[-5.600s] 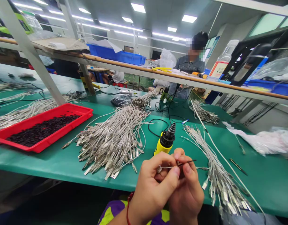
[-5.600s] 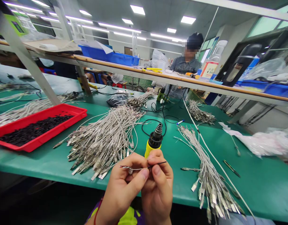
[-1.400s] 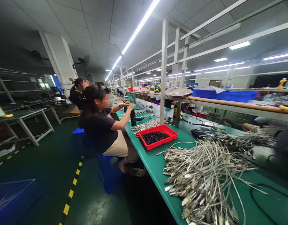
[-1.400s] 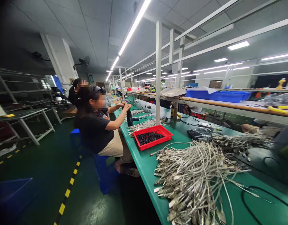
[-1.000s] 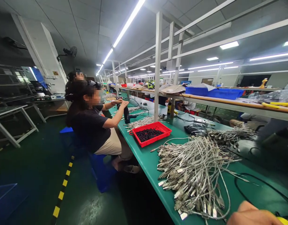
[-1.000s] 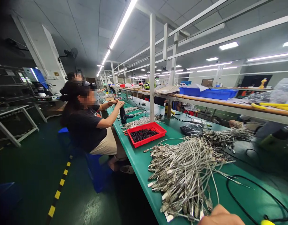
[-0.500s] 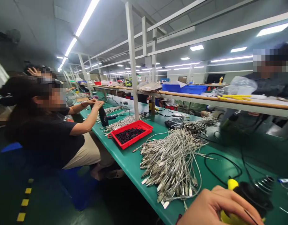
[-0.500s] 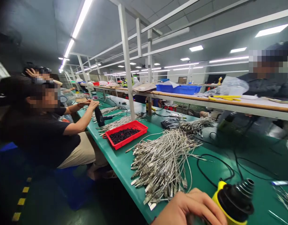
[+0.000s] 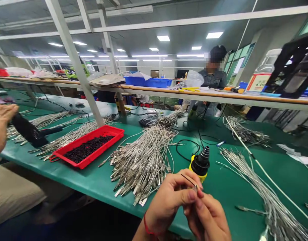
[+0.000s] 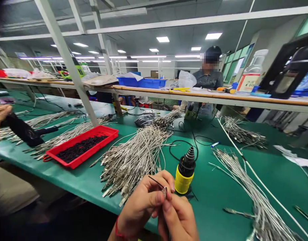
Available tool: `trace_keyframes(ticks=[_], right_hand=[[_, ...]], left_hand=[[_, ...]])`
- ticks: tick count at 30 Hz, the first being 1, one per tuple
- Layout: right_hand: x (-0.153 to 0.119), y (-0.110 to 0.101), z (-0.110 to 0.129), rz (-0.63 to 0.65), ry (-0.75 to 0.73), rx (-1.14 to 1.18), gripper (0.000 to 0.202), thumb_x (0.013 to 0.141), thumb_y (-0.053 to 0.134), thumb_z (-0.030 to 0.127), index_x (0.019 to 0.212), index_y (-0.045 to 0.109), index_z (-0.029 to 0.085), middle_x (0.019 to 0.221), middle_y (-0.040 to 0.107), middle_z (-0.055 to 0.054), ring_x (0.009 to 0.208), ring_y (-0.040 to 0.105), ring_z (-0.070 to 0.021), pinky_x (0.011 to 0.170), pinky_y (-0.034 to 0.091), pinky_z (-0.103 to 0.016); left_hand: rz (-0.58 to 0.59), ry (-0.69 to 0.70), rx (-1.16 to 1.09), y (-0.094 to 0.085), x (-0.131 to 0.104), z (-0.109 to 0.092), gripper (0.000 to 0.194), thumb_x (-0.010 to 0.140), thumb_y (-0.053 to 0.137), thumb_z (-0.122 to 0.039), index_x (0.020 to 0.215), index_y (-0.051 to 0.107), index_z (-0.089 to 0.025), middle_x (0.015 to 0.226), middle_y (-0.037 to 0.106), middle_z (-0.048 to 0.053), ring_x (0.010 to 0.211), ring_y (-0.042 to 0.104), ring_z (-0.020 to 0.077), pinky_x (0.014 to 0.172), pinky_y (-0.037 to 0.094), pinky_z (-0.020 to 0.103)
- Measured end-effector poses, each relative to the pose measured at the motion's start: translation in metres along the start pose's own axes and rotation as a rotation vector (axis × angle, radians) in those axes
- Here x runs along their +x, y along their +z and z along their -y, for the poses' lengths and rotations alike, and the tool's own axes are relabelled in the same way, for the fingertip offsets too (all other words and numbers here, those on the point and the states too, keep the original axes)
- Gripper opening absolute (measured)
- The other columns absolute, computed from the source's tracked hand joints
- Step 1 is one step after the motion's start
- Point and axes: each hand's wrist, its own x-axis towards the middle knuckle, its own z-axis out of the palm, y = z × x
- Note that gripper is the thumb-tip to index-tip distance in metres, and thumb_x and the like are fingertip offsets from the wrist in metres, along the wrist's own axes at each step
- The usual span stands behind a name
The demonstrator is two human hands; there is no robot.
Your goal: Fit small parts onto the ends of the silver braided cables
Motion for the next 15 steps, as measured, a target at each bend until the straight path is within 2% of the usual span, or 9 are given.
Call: trace_keyframes(ticks=[4, 6, 8, 10, 12, 15], right_hand=[[0.003, -0.003, -0.003, 0.007, -0.048, 0.06, 0.041, 0.09, 0.072, 0.055, 0.076, 0.072, 0.016, 0.062, 0.062, -0.003, 0.032, 0.036, -0.0024, 0.033, 0.017, -0.016], [0.006, -0.004, -0.006, 0.059, -0.098, 0.074, 0.044, 0.094, 0.066, 0.052, 0.072, 0.07, 0.015, 0.052, 0.054, 0.001, 0.03, 0.029, -0.0018, 0.032, 0.015, -0.016], [0.007, -0.006, -0.006, 0.1, -0.128, 0.054, 0.047, 0.098, 0.062, 0.049, 0.067, 0.068, 0.015, 0.043, 0.044, 0.005, 0.029, 0.025, -0.0021, 0.033, 0.013, -0.016], [0.008, -0.007, -0.004, 0.076, -0.122, 0.025, 0.046, 0.099, 0.061, 0.047, 0.067, 0.066, 0.015, 0.041, 0.04, 0.006, 0.031, 0.027, -0.0029, 0.035, 0.015, -0.017], [0.008, -0.009, -0.002, 0.059, -0.117, -0.003, 0.046, 0.1, 0.061, 0.047, 0.067, 0.065, 0.015, 0.04, 0.041, 0.006, 0.032, 0.029, -0.0032, 0.037, 0.016, -0.017], [0.008, -0.013, -0.001, 0.054, -0.136, -0.057, 0.045, 0.1, 0.061, 0.046, 0.067, 0.066, 0.015, 0.04, 0.043, 0.005, 0.031, 0.029, -0.0036, 0.036, 0.016, -0.018]], left_hand=[[0.001, -0.01, -0.022, 0.001, 0.002, 0.005, 0.027, 0.083, 0.082, -0.039, 0.081, 0.079, -0.012, 0.101, 0.062, 0.007, 0.048, 0.05, 0.0001, 0.042, 0.038, 0.016], [0.003, -0.005, -0.005, 0.003, 0.003, 0.007, 0.027, 0.085, 0.08, -0.039, 0.082, 0.079, -0.012, 0.1, 0.064, 0.008, 0.051, 0.051, 0.0015, 0.045, 0.039, 0.017], [-0.012, -0.003, -0.009, 0.005, 0.004, 0.01, 0.025, 0.084, 0.081, -0.037, 0.092, 0.08, -0.014, 0.1, 0.068, 0.009, 0.054, 0.052, 0.0034, 0.048, 0.041, 0.016], [-0.074, 0.021, -0.047, 0.009, 0.004, 0.012, 0.031, 0.083, 0.083, -0.034, 0.107, 0.077, -0.017, 0.1, 0.071, 0.008, 0.055, 0.052, 0.0043, 0.047, 0.041, 0.015], [-0.15, 0.077, -0.086, 0.013, 0.004, 0.014, 0.037, 0.082, 0.084, -0.029, 0.115, 0.071, -0.021, 0.097, 0.072, 0.006, 0.056, 0.053, 0.0054, 0.046, 0.041, 0.014], [-0.205, 0.144, -0.084, 0.016, 0.005, 0.017, 0.028, 0.082, 0.083, -0.022, 0.106, 0.07, -0.021, 0.091, 0.073, 0.004, 0.062, 0.058, 0.0082, 0.048, 0.043, 0.013]])
